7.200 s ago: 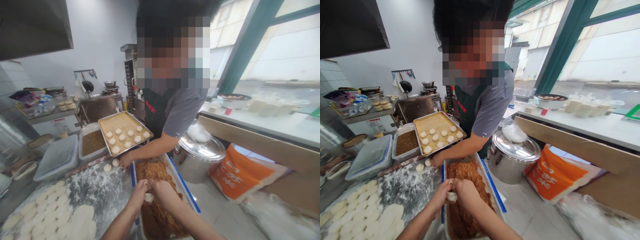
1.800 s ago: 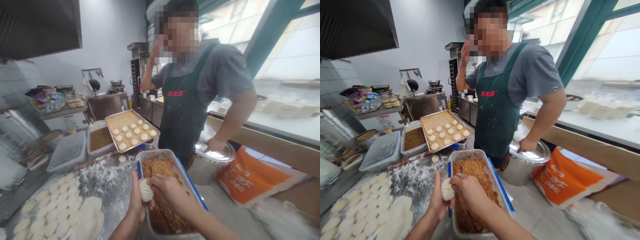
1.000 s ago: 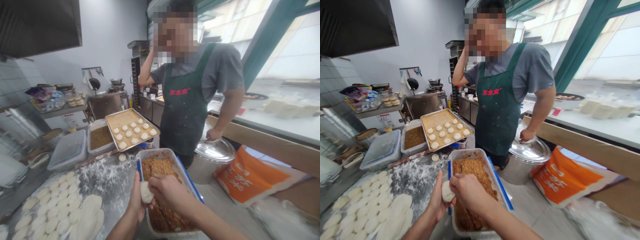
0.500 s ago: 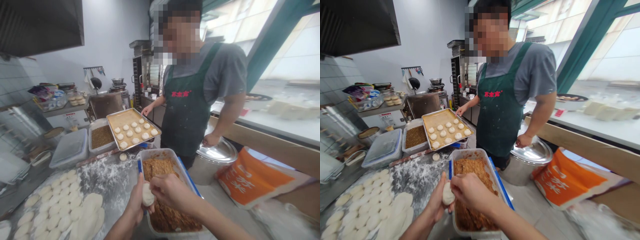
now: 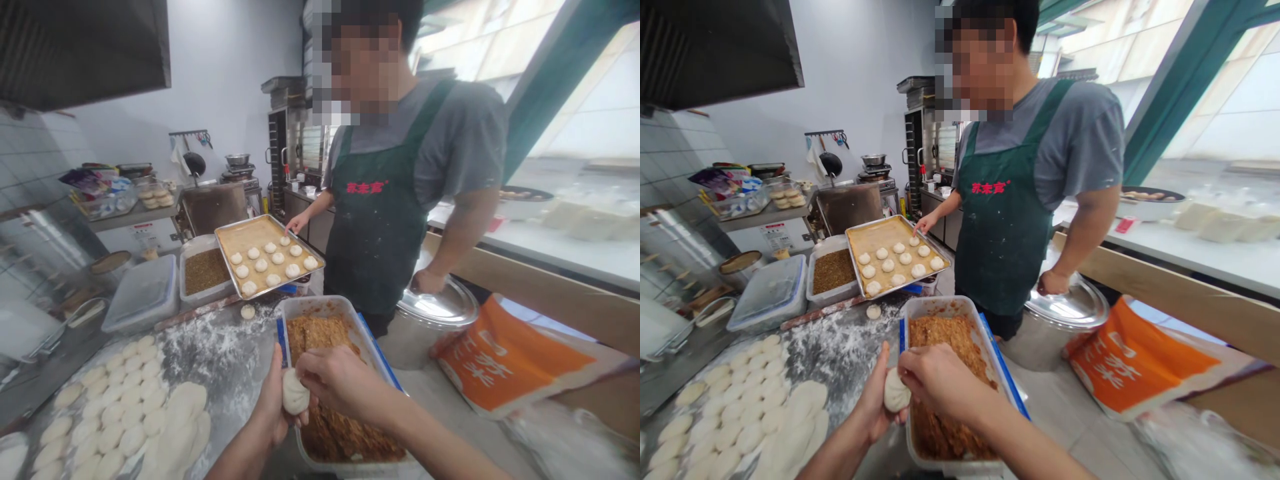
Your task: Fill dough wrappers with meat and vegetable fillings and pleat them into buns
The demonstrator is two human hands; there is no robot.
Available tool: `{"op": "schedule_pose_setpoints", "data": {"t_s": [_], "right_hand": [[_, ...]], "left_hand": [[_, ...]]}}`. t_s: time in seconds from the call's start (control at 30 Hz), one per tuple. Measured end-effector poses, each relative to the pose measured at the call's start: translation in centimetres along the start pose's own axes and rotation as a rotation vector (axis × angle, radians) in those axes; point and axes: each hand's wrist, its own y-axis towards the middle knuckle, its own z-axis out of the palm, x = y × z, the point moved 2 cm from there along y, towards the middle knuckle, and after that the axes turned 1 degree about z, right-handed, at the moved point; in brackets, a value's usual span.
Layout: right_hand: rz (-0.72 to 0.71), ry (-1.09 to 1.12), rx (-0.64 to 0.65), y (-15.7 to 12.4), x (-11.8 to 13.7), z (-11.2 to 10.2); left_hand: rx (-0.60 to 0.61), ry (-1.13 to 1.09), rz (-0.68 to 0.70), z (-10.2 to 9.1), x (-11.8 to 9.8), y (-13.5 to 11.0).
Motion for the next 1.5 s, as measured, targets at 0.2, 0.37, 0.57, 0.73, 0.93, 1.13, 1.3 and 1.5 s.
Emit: {"op": "schedule_pose_setpoints", "data": {"t_s": [0.2, 0.37, 0.57, 0.73, 0.93, 1.13, 1.3, 1.5], "right_hand": [[0.025, 0.002, 0.014, 0.5, -0.1, 0.1], [-0.003, 0.0, 0.033, 0.8, 0.0, 0.1], [0.022, -0.04, 0.04, 1.3, -0.3, 0.1], [0.055, -0.044, 0.059, 1.9, -0.3, 0.2], [0.042, -0.069, 0.06, 2.7, -0.6, 0.5], [0.062, -0.004, 0.05, 4.0, -1.7, 1.1], [0.041, 0.026, 0.081, 5.0, -2.0, 1.5], [0.047, -0.026, 0.074, 5.9, -2.2, 1.8]], "left_hand": [[-0.048, 0.007, 0.106, -0.6, 0.3, 0.2], [-0.002, -0.003, 0.023, -0.6, -0.3, 0.3], [-0.007, -0.063, 0.091, -1.1, -0.1, 0.8], [-0.026, -0.111, 0.106, -1.3, -0.3, 1.2], [-0.105, -0.041, 0.055, -1.7, -1.0, 1.8], [-0.021, -0.117, 0.153, -2.2, -1.8, 2.5], [-0.116, -0.106, 0.097, -2.5, -1.9, 3.2], [-0.125, -0.141, 0.105, -2.9, -2.5, 3.7]]}}
